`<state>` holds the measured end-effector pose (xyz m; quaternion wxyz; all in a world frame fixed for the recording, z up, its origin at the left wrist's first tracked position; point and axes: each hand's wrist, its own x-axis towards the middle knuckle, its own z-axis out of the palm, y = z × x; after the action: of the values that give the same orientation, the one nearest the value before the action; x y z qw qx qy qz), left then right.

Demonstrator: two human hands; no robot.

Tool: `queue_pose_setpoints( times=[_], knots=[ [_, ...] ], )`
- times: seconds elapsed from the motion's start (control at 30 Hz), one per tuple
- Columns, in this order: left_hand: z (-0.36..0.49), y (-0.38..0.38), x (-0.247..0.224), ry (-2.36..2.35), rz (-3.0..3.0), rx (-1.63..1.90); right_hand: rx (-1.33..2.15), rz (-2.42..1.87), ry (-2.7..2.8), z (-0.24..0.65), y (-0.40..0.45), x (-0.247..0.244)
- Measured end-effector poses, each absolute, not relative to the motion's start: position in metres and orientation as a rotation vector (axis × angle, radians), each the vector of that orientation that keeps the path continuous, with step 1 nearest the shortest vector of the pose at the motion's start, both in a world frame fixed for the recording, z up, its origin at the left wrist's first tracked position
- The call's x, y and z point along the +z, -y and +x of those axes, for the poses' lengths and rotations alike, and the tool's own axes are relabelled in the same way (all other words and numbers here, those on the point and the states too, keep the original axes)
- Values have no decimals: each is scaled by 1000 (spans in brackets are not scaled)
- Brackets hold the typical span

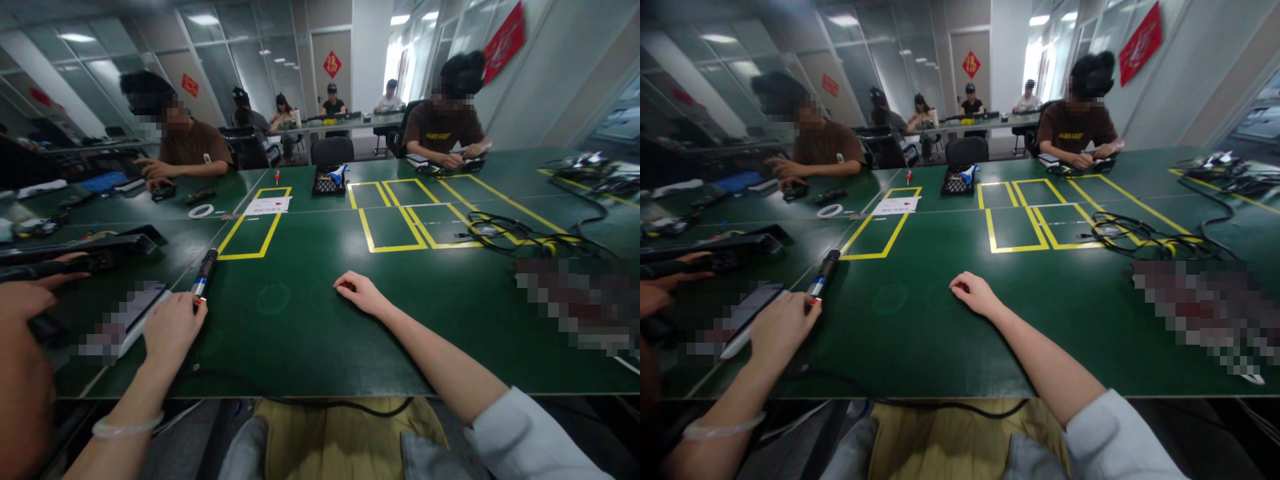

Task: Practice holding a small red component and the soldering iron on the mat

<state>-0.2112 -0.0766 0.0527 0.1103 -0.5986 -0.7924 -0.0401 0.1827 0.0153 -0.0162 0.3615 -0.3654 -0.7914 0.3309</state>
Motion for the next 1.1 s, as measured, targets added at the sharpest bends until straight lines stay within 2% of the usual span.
queue_pose_setpoints(
  times=[0.13,0.4,0.57,0.9,1.1],
  knots=[
    [-176,62,61,2394,-1876,-227,862,-948,2035,182,-15,-15],
    [-47,19,53,2135,-2760,-874,1038,-920,1980,184,-15,-15],
    [-7,-2,27,2119,-3121,-1281,1179,-811,1915,183,-15,-15],
    [-4,-3,0,2175,-3049,-1596,1191,-850,1873,181,-14,-13],
    [-6,-1,3,2271,-2982,-1444,1088,-903,1880,183,-16,-17]
  ],
)
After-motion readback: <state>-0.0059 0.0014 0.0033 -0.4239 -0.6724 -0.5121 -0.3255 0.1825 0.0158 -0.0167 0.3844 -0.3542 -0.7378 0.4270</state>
